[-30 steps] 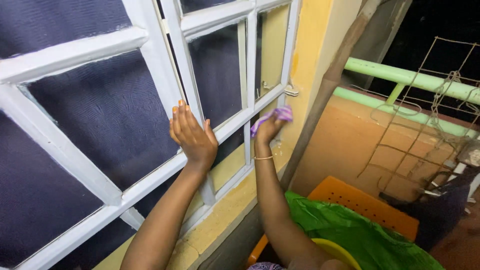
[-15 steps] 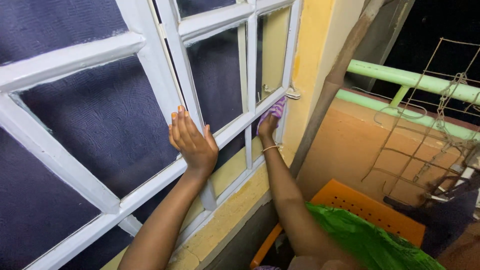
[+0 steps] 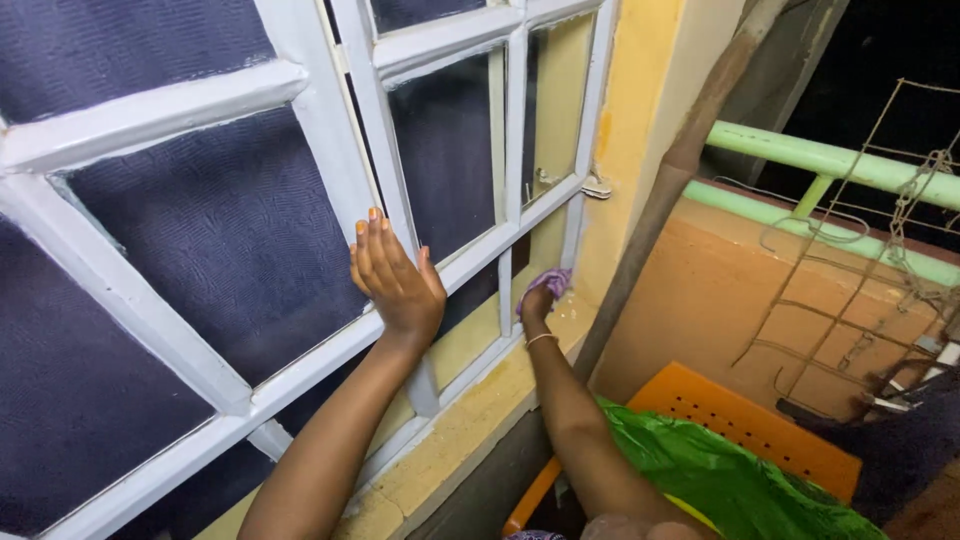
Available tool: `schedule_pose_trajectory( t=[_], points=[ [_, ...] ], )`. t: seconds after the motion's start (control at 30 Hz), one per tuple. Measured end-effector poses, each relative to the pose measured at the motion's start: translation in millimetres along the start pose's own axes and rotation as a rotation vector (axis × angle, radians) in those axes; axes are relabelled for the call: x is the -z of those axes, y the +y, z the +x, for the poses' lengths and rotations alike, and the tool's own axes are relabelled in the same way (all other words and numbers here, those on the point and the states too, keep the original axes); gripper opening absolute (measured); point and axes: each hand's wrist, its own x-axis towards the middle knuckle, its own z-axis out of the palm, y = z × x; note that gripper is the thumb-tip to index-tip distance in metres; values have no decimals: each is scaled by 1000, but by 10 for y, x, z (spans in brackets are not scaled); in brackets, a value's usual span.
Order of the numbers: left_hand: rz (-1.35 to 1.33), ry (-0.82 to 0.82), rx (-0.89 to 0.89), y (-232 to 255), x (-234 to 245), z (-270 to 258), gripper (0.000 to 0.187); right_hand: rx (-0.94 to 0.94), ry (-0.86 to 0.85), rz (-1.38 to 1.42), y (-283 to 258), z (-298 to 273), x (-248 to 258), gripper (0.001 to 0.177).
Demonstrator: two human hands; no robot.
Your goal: Cleaning the glass panes and white frames of a large window using a purple cloth and soapy water.
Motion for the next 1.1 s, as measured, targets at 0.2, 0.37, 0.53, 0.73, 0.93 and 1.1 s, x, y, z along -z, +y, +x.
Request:
schedule_pose_trajectory(
  t=[0.2, 0.37, 0.53, 0.73, 0.93, 1.1],
  points=[
    [-15, 5, 29, -6, 1, -35, 68, -402, 337, 1082, 397, -654, 310, 42],
    [-3, -9, 0, -14, -1, -33, 69, -246, 1402, 1991, 2746, -1630, 684, 4],
    [-18, -17, 10, -14, -15, -49, 71, -377, 933, 2545, 1214, -450, -11, 39],
    [-40, -8, 10, -36, -50, -77, 73, -239, 513, 3082, 1466, -821, -198, 43],
    [-19, -17, 10, -14, -16, -66, 73, 163, 391, 3574, 2488, -1817, 513, 42],
    [0, -7, 21, 8, -11, -60, 71, -39, 1535, 2486, 3522, -2318, 1133, 48]
  ],
)
